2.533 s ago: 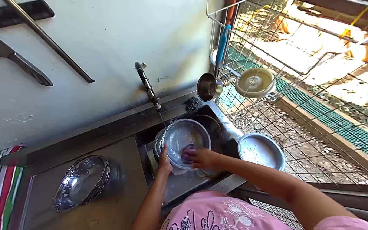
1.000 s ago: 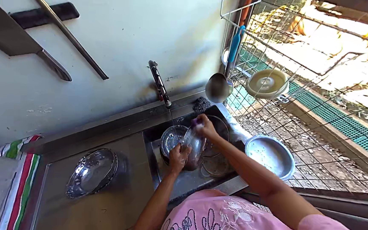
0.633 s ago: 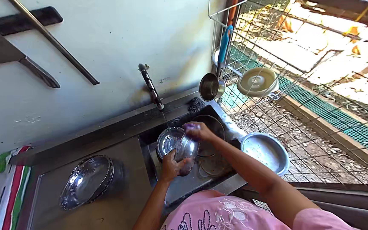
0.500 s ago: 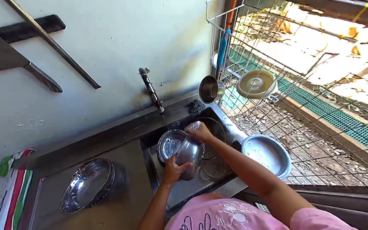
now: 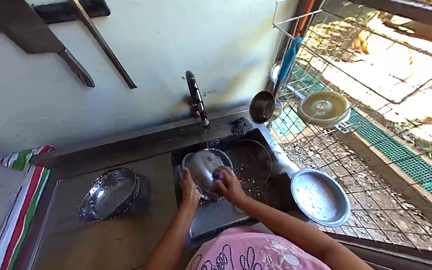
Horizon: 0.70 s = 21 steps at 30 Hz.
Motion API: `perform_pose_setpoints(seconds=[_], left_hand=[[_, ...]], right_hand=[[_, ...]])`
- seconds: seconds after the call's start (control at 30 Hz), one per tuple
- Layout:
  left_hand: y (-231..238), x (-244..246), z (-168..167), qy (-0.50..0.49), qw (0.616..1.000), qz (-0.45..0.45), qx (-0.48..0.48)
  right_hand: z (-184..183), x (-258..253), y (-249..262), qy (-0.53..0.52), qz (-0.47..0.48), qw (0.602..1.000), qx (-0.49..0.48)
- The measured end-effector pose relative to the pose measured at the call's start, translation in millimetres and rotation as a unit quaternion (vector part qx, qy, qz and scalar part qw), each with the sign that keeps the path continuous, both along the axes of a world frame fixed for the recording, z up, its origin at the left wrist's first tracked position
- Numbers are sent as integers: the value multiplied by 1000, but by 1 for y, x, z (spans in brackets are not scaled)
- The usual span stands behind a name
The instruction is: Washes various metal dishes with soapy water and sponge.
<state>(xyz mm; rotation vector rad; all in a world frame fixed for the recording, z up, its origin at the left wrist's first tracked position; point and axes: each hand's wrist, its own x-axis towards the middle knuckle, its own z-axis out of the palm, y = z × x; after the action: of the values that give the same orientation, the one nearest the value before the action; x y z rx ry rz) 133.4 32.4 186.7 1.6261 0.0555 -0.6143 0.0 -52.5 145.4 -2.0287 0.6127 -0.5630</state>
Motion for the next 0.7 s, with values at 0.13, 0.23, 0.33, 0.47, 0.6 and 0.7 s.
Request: perform_pose_setpoints(seconds=[0.13,0.23,0.33,0.47,0.6,0.7], left_hand=[[10,-13,10,-11,993,-115,31],[19,-11,24,-49,995,-83,-1],[23,3,21,-56,996,-76,7],[48,6,42,-49,973,-223,35],[92,20,92,-283,900,-313,108],[131,54,103,-423,828,-276,242]], right_hand=[[22,25,-34,-81,59,995,-23],[-7,22,-63,-15,-58,991,122],[-15,10,-14,-41,-12,998,50],[11,33,-7,-169,51,981,-87],[24,25,-68,-39,-60,996,61],[32,-38,-99,37,-125,988,80]])
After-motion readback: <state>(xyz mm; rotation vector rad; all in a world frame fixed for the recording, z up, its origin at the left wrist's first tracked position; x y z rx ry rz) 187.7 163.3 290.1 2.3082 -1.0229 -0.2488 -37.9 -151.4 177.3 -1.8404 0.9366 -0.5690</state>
